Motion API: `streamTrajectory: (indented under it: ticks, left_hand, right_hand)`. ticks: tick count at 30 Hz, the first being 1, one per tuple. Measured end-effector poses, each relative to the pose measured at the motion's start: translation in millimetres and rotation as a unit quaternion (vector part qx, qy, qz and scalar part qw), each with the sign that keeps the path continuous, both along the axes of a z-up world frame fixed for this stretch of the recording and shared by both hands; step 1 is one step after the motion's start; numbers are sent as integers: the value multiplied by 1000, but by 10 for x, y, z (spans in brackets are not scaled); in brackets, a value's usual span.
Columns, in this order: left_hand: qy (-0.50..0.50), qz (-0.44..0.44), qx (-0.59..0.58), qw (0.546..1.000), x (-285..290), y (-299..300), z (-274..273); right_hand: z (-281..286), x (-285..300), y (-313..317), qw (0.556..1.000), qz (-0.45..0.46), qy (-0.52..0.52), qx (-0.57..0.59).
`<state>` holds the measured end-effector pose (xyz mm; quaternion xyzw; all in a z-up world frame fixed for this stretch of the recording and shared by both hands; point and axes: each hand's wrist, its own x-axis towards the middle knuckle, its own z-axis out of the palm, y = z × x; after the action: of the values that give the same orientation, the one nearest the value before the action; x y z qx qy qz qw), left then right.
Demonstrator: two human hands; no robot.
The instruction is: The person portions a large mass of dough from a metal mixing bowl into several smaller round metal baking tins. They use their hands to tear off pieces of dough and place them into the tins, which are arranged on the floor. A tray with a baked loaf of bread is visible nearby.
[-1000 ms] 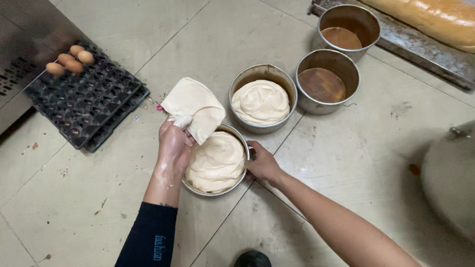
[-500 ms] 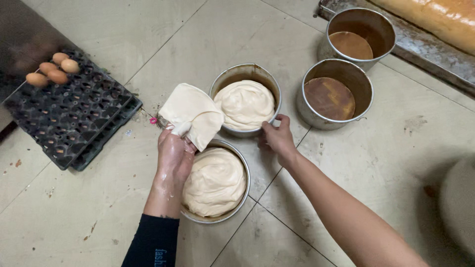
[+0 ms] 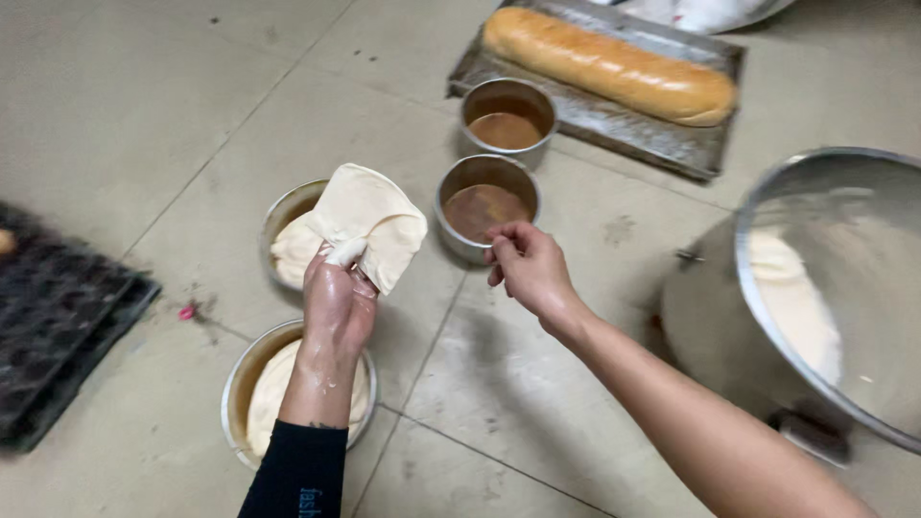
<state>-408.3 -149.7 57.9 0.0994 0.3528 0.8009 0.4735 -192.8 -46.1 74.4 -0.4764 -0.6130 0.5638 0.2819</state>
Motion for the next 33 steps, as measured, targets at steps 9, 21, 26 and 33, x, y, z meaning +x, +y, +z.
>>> streamTrajectory:
  ticks: [9, 21, 26, 33]
  left_hand:
    - [49, -211, 78, 973, 1779, 655, 883]
    - [251, -296, 20, 922, 2704, 1016, 1290]
    - [303, -305, -21, 903, 2743, 964, 1322]
    - [731, -157, 75, 660, 2713, 974, 790]
  right_hand:
    - [917, 2823, -42, 844, -319, -242, 357]
    - [-296, 4374, -176, 818, -567, -71, 62]
    - [-17, 4108, -283, 832, -538, -78, 112]
    - [610, 3573, -318, 873, -401, -186, 208]
